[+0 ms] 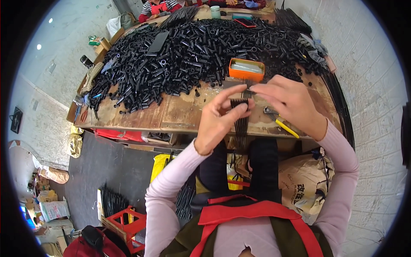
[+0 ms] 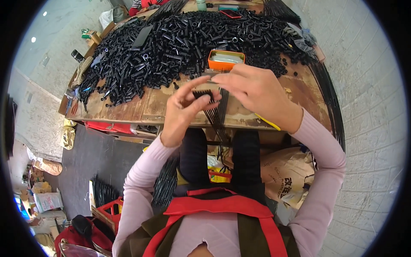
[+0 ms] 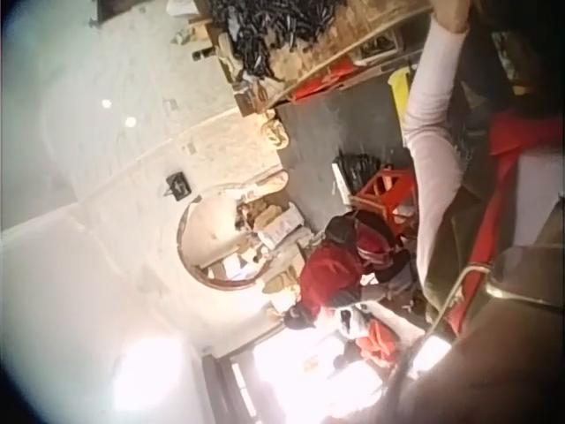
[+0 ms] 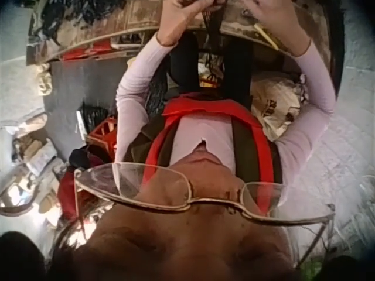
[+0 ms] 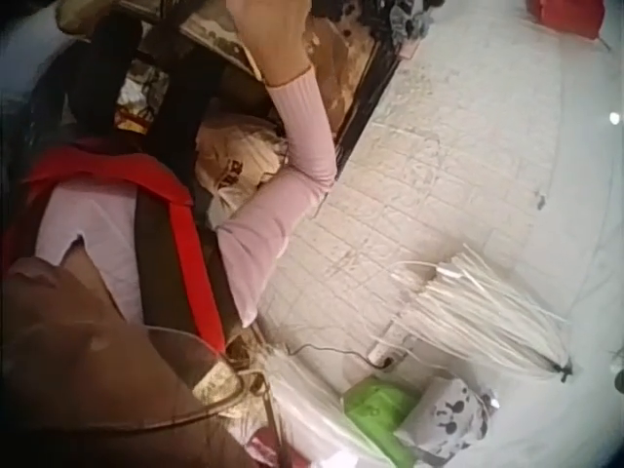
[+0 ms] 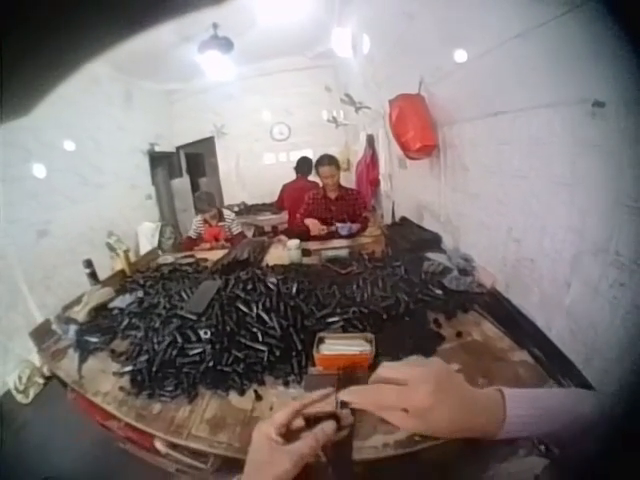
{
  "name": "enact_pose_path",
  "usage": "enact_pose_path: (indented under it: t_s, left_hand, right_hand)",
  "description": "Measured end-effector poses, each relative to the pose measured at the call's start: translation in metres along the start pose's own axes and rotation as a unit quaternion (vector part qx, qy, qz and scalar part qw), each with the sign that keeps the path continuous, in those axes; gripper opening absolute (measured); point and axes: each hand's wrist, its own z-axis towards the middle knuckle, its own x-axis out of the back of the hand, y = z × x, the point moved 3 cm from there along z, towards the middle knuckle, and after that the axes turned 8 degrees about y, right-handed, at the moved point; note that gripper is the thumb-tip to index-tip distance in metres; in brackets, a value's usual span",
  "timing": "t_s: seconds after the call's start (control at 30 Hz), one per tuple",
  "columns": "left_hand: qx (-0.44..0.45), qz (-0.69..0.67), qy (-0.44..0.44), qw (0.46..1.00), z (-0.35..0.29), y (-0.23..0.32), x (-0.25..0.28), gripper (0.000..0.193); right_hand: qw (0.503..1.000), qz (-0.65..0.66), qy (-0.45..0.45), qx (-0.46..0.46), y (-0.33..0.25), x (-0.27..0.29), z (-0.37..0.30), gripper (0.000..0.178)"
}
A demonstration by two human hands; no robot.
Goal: Assembling small plastic components and metal pins onto wiring harnesses at a production workbench.
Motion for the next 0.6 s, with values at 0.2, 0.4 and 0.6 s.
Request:
enact_pose_path:
  t_s: [0.2,0.4,0.6]
  left_hand:
    - [-0.008,0.023,-0.011,1.0,-0.001,-0.003,0.001,0.024]
    - [-0.005,0.019,-0.006,1.0,-0.005,0.001,0.002,0.022]
    - [-0.005,0.034,-0.013,0.999,-0.006,0.001,0.003,0.022]
  right_hand:
    - [0.99,-0.133,-0.026,0.039,-0.033,0.007,-0.023,0.047]
    - [0.987,-0.15,-0.012,0.051,-0.037,0.001,-0.029,0.049]
    - [0.978,-0.174,0.002,0.114,-0.037,-0.001,-0.027,0.044]
